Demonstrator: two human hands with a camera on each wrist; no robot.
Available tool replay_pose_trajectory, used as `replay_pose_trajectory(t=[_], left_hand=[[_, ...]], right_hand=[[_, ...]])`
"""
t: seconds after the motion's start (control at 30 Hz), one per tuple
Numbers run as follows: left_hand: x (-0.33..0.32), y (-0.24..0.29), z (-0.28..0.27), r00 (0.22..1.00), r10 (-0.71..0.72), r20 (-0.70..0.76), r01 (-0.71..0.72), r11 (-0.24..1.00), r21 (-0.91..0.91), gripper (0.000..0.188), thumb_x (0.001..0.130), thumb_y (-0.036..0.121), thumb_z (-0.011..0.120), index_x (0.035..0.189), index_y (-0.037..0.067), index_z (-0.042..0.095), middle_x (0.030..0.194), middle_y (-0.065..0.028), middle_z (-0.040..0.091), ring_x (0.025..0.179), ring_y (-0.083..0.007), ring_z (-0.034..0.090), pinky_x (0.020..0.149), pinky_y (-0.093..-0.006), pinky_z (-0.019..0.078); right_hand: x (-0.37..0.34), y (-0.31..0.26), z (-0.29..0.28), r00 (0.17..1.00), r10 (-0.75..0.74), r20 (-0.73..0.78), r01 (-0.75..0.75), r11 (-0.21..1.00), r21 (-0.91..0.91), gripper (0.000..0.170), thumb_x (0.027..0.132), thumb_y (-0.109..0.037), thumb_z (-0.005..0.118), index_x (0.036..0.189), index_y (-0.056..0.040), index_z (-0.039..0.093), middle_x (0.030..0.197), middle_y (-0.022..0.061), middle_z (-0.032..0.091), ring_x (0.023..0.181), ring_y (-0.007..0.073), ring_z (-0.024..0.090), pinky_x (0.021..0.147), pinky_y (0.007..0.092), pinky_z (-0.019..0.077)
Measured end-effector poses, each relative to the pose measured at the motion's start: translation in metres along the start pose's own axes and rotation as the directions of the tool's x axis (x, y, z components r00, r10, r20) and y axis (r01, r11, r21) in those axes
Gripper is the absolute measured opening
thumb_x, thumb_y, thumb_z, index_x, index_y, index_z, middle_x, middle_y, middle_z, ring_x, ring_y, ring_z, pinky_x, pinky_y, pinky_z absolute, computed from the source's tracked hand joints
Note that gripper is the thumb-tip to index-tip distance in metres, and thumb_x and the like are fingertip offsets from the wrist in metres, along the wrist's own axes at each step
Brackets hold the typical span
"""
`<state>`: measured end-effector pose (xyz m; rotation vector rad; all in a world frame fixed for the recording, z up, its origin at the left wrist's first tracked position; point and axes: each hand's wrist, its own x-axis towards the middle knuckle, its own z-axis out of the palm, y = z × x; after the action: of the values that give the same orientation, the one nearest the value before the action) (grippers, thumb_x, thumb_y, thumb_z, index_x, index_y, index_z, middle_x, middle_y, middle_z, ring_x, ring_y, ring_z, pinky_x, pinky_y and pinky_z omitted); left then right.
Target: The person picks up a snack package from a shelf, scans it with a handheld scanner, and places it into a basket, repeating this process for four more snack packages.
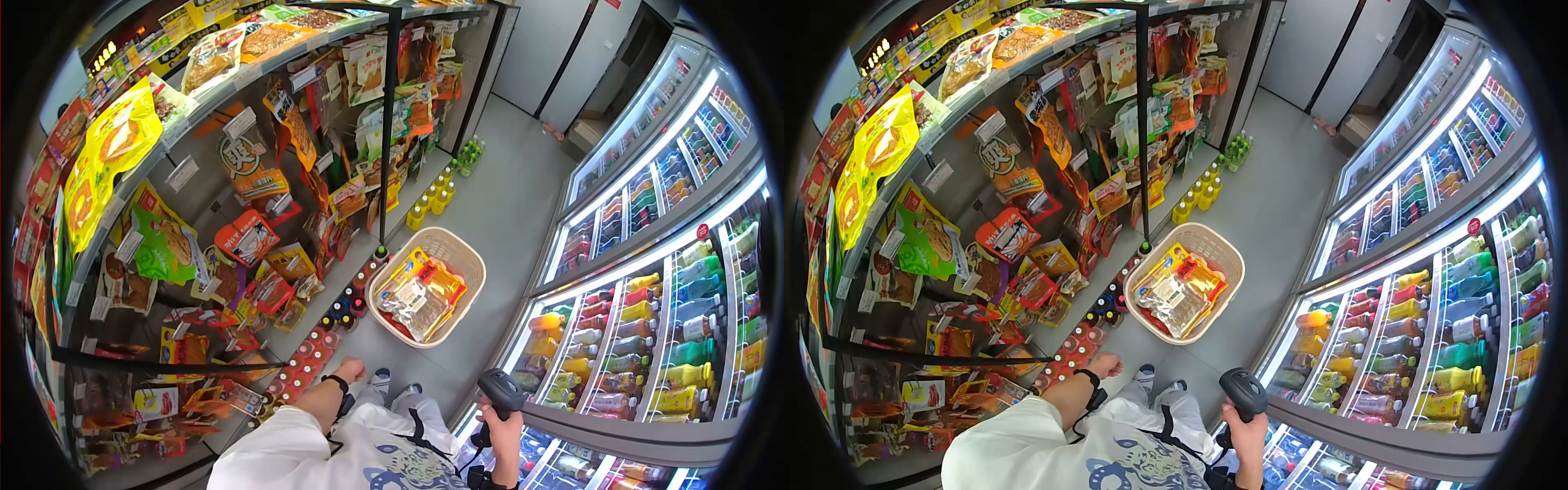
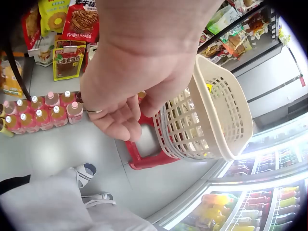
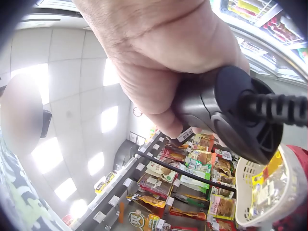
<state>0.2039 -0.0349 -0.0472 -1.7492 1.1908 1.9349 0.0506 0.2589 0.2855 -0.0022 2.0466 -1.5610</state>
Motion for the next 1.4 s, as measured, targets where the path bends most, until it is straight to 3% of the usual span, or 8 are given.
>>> replay_pose_trajectory(t=[0.13, 0.4, 0.47, 0.57, 0.8, 0.93, 0.97, 1.4], left_hand=[[0.007, -0.006, 0.005, 0.998, -0.025, 0.049, 0.023, 0.999, 0.039, 0.014, 0.086, 0.014, 0.051, 0.086, 0.003, 0.06, 0.078, -0.0079, 0.064, 0.06, -0.0182, 0.06, 0.053, -0.0321, 0.0511], [-0.01, 0.026, 0.033, 0.992, -0.072, 0.107, 0.085, 0.989, -0.123, 0.016, 0.087, 0.016, 0.051, 0.092, 0.003, 0.059, 0.085, -0.0082, 0.065, 0.067, -0.0173, 0.061, 0.057, -0.0307, 0.0512], [-0.025, 0.05, 0.055, 0.911, 0.018, 0.413, -0.024, 1.0, 0.009, 0.02, 0.086, 0.02, 0.055, 0.098, 0.004, 0.058, 0.089, -0.0067, 0.064, 0.069, -0.0155, 0.061, 0.058, -0.0285, 0.0508], [-0.06, 0.096, 0.099, 0.884, 0.11, 0.455, -0.251, 0.932, 0.262, 0.03, 0.083, 0.024, 0.06, 0.107, 0.006, 0.056, 0.09, -0.0047, 0.062, 0.069, -0.0137, 0.06, 0.057, -0.027, 0.0501], [-0.04, 0.122, 0.178, 0.911, 0.36, 0.203, -0.413, 0.806, 0.425, 0.05, 0.076, 0.028, 0.065, 0.119, 0.004, 0.056, 0.077, -0.0072, 0.06, 0.061, -0.0155, 0.06, 0.047, -0.0316, 0.0481], [-0.021, 0.121, 0.181, 0.873, 0.459, 0.163, -0.437, 0.59, 0.679, 0.048, 0.07, 0.034, 0.065, 0.104, 0.0, 0.065, 0.091, -0.0208, 0.066, 0.074, -0.0285, 0.066, 0.065, -0.0362, 0.0522], [-0.021, 0.116, 0.182, 0.869, 0.487, 0.086, -0.426, 0.65, 0.629, 0.045, 0.069, 0.035, 0.064, 0.094, -0.002, 0.068, 0.094, -0.0243, 0.065, 0.081, -0.0324, 0.066, 0.073, -0.0368, 0.0514], [-0.006, 0.133, 0.194, 0.921, 0.383, 0.066, -0.277, 0.528, 0.803, 0.04, 0.07, 0.032, 0.058, 0.098, 0.006, 0.069, 0.099, -0.0187, 0.067, 0.097, -0.0332, 0.063, 0.086, -0.038, 0.0483]], right_hand=[[-0.006, -0.005, 0.01, 0.996, 0.035, -0.079, -0.033, 0.999, 0.028, 0.024, 0.077, -0.003, 0.066, 0.1, 0.0024, 0.063, 0.084, 0.0068, 0.065, 0.07, 0.0121, 0.061, 0.065, 0.0265, 0.049], [0.031, -0.008, -0.006, 0.995, -0.012, 0.104, 0.019, 0.998, -0.064, 0.031, 0.08, -0.002, 0.062, 0.111, 0.0027, 0.059, 0.096, 0.0114, 0.065, 0.083, 0.018, 0.064, 0.065, 0.0299, 0.0555], [0.047, -0.009, -0.014, 0.988, -0.023, 0.151, 0.039, 0.993, -0.107, 0.028, 0.08, -0.002, 0.062, 0.108, 0.0027, 0.06, 0.094, 0.0107, 0.065, 0.082, 0.0175, 0.064, 0.065, 0.03, 0.0554], [0.073, -0.018, -0.031, 0.985, -0.017, 0.17, 0.036, 0.994, -0.106, 0.023, 0.079, -0.004, 0.064, 0.101, 0.0021, 0.063, 0.089, 0.0075, 0.065, 0.073, 0.0136, 0.062, 0.065, 0.0283, 0.0528], [0.136, -0.036, -0.095, 0.986, -0.13, 0.104, 0.138, 0.988, -0.076, 0.016, 0.076, -0.013, 0.069, 0.087, -0.0013, 0.066, 0.066, -0.0015, 0.059, 0.061, 0.0061, 0.052, 0.056, 0.024, 0.0417], [0.167, -0.034, -0.14, 0.984, -0.107, 0.142, 0.114, 0.993, -0.04, 0.023, 0.08, -0.004, 0.064, 0.102, 0.0033, 0.062, 0.09, 0.0089, 0.065, 0.077, 0.015, 0.063, 0.067, 0.0281, 0.0529], [0.172, -0.035, -0.147, 0.987, -0.091, 0.131, 0.092, 0.996, -0.001, 0.025, 0.081, -0.004, 0.064, 0.104, 0.0037, 0.061, 0.093, 0.0101, 0.065, 0.08, 0.0161, 0.064, 0.067, 0.0284, 0.0534], [0.242, -0.049, -0.187, 0.999, -0.03, 0.041, 0.024, 0.99, 0.138, 0.019, 0.078, -0.008, 0.066, 0.095, 0.0009, 0.064, 0.077, 0.0039, 0.063, 0.066, 0.0105, 0.058, 0.061, 0.0246, 0.0462]])
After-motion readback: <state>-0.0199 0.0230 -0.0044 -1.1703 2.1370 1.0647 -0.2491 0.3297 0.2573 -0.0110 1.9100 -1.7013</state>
